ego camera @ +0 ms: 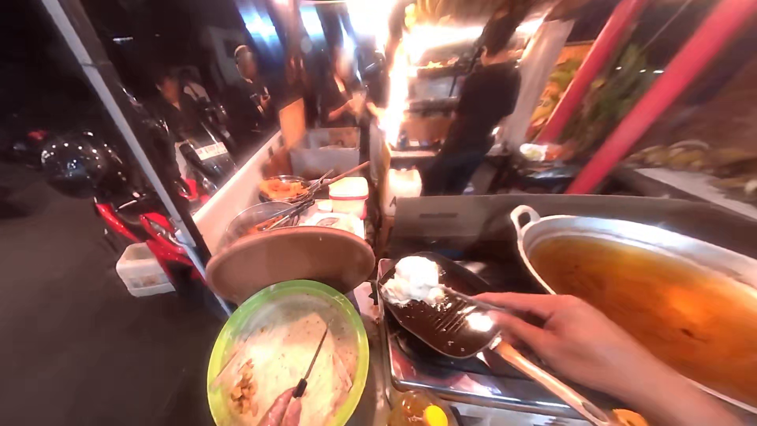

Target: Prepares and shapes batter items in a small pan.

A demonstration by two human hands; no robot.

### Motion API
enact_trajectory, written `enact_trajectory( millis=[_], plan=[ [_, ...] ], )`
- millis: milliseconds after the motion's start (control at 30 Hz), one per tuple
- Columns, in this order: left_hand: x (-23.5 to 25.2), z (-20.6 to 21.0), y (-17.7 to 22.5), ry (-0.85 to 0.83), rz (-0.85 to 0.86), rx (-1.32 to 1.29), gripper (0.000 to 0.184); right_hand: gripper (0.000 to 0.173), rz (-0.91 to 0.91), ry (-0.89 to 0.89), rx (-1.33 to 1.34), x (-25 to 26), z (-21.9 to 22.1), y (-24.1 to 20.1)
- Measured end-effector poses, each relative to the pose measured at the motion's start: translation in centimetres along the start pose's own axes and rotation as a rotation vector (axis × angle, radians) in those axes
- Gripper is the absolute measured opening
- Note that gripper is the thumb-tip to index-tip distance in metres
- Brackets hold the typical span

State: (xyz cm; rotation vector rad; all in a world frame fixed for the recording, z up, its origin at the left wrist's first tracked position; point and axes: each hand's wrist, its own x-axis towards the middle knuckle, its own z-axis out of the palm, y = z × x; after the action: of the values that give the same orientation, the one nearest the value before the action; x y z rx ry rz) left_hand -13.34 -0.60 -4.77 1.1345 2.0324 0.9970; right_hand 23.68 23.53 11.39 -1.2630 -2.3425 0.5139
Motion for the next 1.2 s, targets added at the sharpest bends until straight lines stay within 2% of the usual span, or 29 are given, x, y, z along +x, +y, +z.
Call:
enact_trajectory(
  millis=[133, 233, 467, 633, 733, 900, 1200],
  plan=[
    [2.3, 1.7, 4.0, -0.098, 0.082, 0.153, 0.042, 0.037, -0.092, 0.174, -0.466, -1.8, 5.6, 4.0],
    [4.2, 3.2, 5.8, -0.183, 0.153, 0.210, 0.041, 0.046, -0.150, 0.279, -0.596, -2.7, 8.6, 7.0],
    [7.1, 6.1, 9.9, -0.275, 0.266, 0.436, 0.048, 0.051, -0.164, 0.346, -0.604, -3.6, 10.3, 9.2],
    [8.7, 6.9, 12.0, -0.212, 0.295, 0.459, 0.049, 0.054, -0.183, 0.369, -0.612, -3.6, 10.8, 9.6],
    [10.2, 6.8, 13.6, -0.250, 0.258, 0.454, 0.048, 0.056, -0.184, 0.359, -0.616, -3.5, 11.0, 9.8],
    [12.0, 6.5, 14.0, -0.366, 0.264, 0.527, 0.051, 0.056, -0.164, 0.316, -0.602, -3.2, 10.8, 10.1],
    [12.2, 6.6, 14.1, -0.291, 0.295, 0.650, 0.051, 0.041, -0.044, 0.309, -0.478, -3.2, 10.8, 9.3]
  ],
)
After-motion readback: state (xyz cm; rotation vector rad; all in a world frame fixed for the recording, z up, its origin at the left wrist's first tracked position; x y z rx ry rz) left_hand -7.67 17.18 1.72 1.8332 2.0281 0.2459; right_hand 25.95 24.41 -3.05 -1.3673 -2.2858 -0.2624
